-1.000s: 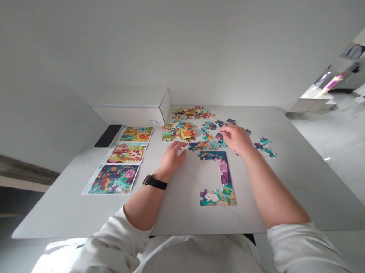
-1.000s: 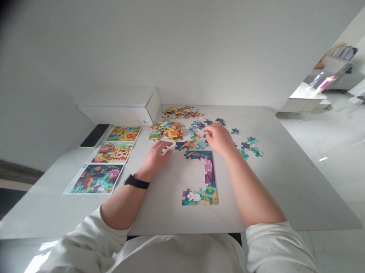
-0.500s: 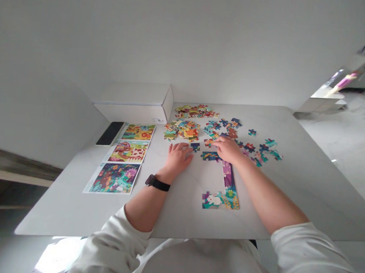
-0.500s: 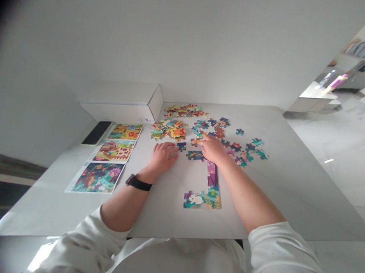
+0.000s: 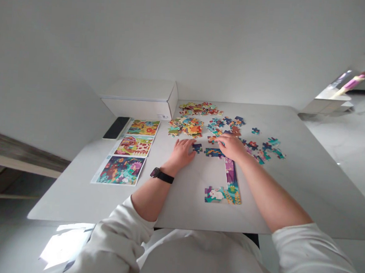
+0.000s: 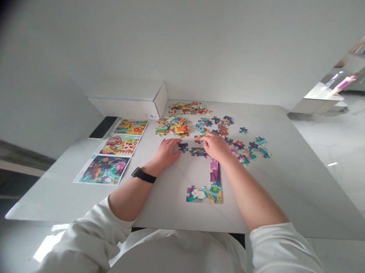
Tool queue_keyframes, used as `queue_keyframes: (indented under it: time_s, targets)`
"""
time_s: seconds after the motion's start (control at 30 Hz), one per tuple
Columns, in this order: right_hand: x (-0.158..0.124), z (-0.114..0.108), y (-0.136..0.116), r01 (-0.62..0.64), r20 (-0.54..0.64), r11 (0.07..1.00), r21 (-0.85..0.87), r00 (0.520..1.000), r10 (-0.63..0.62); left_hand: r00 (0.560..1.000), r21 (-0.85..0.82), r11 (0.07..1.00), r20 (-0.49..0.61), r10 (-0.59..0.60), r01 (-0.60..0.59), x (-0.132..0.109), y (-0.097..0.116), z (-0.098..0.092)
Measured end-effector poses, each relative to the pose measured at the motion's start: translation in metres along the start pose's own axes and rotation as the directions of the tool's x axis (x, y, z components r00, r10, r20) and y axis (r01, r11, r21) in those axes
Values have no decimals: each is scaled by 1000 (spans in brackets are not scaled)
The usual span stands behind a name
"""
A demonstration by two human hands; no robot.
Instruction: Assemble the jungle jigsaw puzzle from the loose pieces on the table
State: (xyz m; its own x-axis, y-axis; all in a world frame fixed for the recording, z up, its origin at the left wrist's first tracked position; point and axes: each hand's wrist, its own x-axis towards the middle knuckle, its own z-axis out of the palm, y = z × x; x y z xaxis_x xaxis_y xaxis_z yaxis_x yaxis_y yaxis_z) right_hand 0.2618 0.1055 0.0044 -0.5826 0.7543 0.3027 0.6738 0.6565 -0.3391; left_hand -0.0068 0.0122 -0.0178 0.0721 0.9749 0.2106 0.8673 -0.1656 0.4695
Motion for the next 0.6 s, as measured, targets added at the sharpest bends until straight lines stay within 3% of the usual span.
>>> queue_keyframes:
  time_s: [0.33,0.6]
  targets:
    - [-4,3,-2,26,27,1000,1,999,-26,990,-8,991,43,131,-130,-6,10,-4]
    - [-4,9,-5,109,87,994,27,990,-111,989,7,992,82,121,-122,-5,12,-2]
